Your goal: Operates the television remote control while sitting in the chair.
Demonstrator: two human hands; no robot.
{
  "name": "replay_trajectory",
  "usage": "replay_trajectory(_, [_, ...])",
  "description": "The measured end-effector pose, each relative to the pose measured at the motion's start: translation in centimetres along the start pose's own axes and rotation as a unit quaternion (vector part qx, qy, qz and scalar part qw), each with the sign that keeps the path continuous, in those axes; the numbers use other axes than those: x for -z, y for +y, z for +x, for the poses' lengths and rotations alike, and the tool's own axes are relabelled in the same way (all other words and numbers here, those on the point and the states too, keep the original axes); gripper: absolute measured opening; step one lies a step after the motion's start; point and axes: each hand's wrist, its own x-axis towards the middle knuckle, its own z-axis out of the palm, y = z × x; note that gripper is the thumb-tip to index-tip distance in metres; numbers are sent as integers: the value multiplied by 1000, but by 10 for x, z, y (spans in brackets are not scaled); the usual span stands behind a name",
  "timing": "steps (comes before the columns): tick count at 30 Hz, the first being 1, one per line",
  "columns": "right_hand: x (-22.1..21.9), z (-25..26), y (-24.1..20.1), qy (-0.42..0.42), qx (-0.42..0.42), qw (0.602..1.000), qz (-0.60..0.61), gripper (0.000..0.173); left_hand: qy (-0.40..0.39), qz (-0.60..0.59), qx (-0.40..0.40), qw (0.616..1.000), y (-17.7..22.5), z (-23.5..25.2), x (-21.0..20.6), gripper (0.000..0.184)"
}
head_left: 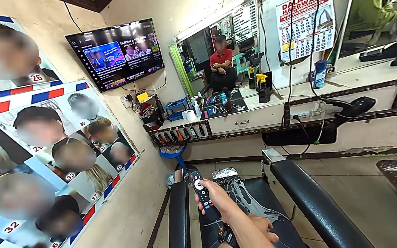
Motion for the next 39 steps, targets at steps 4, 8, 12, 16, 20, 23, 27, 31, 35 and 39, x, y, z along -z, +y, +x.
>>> replay_trajectory(4, [1, 1, 0, -2, 5, 1000, 7, 45, -11, 1, 14, 1000, 11, -9, 6, 46])
replay_trajectory(8, [1, 2, 0, 5, 6, 1000, 3, 44, 6, 9, 4, 1000, 1, -3, 0, 45])
replay_trajectory(12, [1, 2, 0, 5, 9, 1000, 5, 44, 9, 10, 3, 1000, -1, 0, -2, 46])
replay_trajectory(16, [3, 3, 1, 4, 15, 1000, 9, 46, 4, 2, 9, 1000, 1, -1, -1, 45])
replay_trajectory(20, [2, 3, 0, 5, 13, 1000, 9, 45, 7, 0, 3, 1000, -1, 1, -1, 46])
replay_trajectory(23, [3, 2, 0, 6, 7, 1000, 8, 46, 14, -6, 1, 1000, 0, 0, -2, 46])
replay_trajectory(27, [3, 3, 0, 7, 7, 1000, 6, 46, 6, -2, 7, 1000, 5, -4, 2, 46])
replay_trajectory(31, [2, 3, 1, 8, 8, 1000, 9, 45, 8, -7, 6, 1000, 4, -4, 1, 46])
replay_trajectory(35, [2, 3, 0, 15, 7, 1000, 6, 45, 10, 3, 4, 1000, 1, -1, -1, 46])
replay_trajectory(39, [2, 3, 1, 13, 11, 1000, 8, 44, 7, 5, 7, 1000, 0, 0, -2, 46])
